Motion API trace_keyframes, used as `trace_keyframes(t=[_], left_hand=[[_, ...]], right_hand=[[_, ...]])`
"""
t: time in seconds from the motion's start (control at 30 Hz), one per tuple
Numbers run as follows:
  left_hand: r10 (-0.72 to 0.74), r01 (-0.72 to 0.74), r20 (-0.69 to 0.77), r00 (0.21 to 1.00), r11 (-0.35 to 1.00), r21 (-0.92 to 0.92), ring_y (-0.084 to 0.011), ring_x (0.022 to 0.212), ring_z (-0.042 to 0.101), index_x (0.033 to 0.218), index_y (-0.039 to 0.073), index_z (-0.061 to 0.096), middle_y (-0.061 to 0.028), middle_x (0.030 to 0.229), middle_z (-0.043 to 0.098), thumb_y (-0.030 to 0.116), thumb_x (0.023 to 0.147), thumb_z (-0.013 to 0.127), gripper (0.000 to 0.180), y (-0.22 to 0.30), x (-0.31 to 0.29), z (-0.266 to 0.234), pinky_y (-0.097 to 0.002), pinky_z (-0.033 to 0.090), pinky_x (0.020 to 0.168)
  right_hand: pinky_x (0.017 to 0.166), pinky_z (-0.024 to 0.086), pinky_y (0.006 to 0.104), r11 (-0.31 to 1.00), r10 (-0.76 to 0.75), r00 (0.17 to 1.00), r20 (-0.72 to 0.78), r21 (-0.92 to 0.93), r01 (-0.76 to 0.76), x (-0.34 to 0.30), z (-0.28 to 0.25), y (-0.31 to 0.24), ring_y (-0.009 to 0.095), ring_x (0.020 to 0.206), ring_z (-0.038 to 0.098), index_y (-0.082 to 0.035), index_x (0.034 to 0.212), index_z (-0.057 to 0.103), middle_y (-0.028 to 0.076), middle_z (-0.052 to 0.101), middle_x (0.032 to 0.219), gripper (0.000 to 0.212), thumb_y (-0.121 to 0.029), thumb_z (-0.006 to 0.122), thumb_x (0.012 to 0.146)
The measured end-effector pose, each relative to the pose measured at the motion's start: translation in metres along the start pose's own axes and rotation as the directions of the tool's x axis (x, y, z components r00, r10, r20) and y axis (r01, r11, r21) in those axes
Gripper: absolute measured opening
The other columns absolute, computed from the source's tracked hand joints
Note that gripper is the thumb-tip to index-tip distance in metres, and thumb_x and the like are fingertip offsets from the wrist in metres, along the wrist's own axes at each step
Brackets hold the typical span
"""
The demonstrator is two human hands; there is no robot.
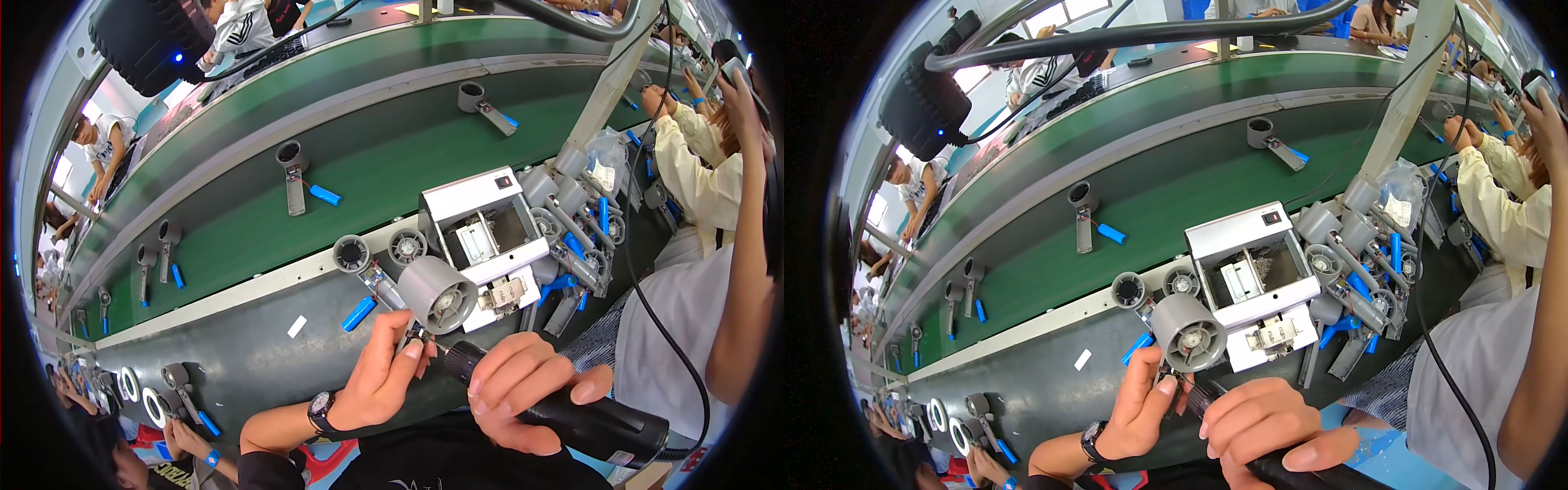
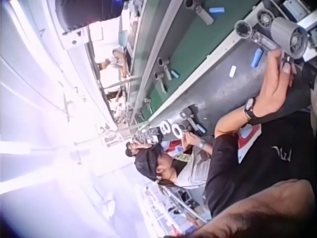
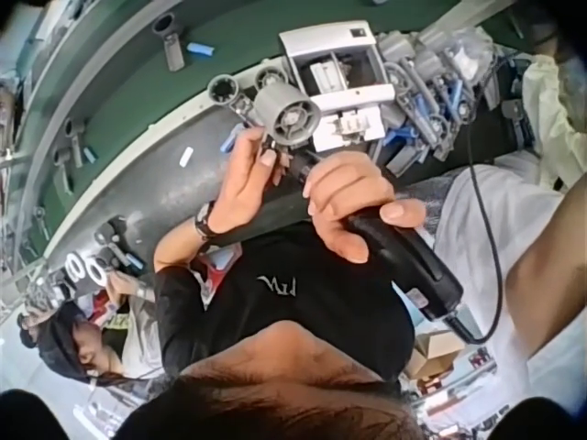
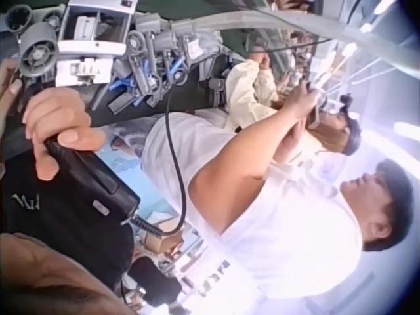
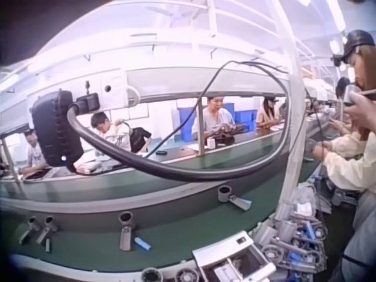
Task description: The person assembles metal components by securing mechanical parts to a metal casing with screws using an electric screwdriver on a factory assembly line.
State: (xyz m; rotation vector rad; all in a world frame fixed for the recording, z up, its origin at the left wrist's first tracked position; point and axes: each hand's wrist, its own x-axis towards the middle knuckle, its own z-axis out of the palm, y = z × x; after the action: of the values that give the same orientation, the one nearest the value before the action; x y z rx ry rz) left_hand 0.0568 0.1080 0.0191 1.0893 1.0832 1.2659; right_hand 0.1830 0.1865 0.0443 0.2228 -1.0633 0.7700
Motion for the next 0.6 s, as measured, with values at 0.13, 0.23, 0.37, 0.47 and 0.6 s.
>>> trace_keyframes(t=[0.13, 0.23, 0.37, 0.47, 0.6], left_hand=[[-0.011, 0.012, -0.015, 1.000, 0.999, 0.042, -0.0125, 0.076, 0.049, 0.128, -0.001, 0.034, -0.0096, 0.099, 0.055, 0.005, 0.102, 0.039, 0.027, 0.000, 0.002, 0.003, -0.0283, 0.045, 0.070], [-0.023, 0.026, -0.033, 0.999, 0.995, 0.095, -0.0122, 0.074, 0.050, 0.127, -0.001, 0.035, -0.0090, 0.097, 0.055, 0.006, 0.103, 0.039, 0.025, -0.001, 0.003, 0.001, -0.0281, 0.045, 0.068], [-0.033, 0.039, -0.058, 0.998, 0.993, 0.114, -0.0123, 0.071, 0.050, 0.125, -0.001, 0.035, -0.0086, 0.093, 0.056, 0.007, 0.103, 0.040, 0.025, -0.002, 0.007, 0.003, -0.0286, 0.045, 0.065], [-0.063, 0.070, -0.065, 0.996, 0.991, 0.117, -0.0125, 0.070, 0.051, 0.125, -0.001, 0.035, -0.0083, 0.092, 0.056, 0.008, 0.103, 0.040, 0.025, -0.001, 0.008, 0.003, -0.0290, 0.045, 0.064], [-0.045, 0.054, -0.062, 0.997, 0.988, 0.142, -0.0126, 0.069, 0.051, 0.126, -0.001, 0.035, -0.0079, 0.091, 0.057, 0.008, 0.103, 0.041, 0.025, -0.002, 0.009, 0.001, -0.0293, 0.045, 0.062]], right_hand=[[0.042, 0.052, 0.0272, 1.000, -0.008, 0.999, 0.042, 0.003, 0.008, 0.001, -0.005, 0.003, 0.016, 0.045, 0.056, -0.006, 0.118, 0.032, 0.007, 0.057, 0.069, 0.049, -0.034, 0.065, 0.095], [0.041, 0.052, 0.0273, 1.000, -0.024, 1.000, 0.019, 0.020, 0.024, -0.004, -0.005, 0.006, 0.017, 0.044, 0.056, -0.005, 0.116, 0.033, 0.007, 0.057, 0.068, 0.047, -0.032, 0.066, 0.095], [0.041, 0.052, 0.0276, 0.999, -0.030, 0.999, 0.018, 0.021, 0.029, -0.006, -0.007, 0.010, 0.016, 0.044, 0.056, -0.006, 0.111, 0.033, 0.007, 0.057, 0.067, 0.043, -0.028, 0.067, 0.095], [0.041, 0.052, 0.0276, 1.000, -0.024, 1.000, 0.017, 0.009, 0.024, -0.006, -0.007, 0.011, 0.016, 0.045, 0.057, -0.006, 0.108, 0.033, 0.007, 0.057, 0.067, 0.041, -0.026, 0.067, 0.095], [0.041, 0.051, 0.0276, 0.999, -0.044, 0.998, 0.052, 0.005, 0.044, -0.008, -0.008, 0.011, 0.016, 0.045, 0.057, -0.007, 0.107, 0.034, 0.006, 0.057, 0.067, 0.040, -0.024, 0.067, 0.094]])
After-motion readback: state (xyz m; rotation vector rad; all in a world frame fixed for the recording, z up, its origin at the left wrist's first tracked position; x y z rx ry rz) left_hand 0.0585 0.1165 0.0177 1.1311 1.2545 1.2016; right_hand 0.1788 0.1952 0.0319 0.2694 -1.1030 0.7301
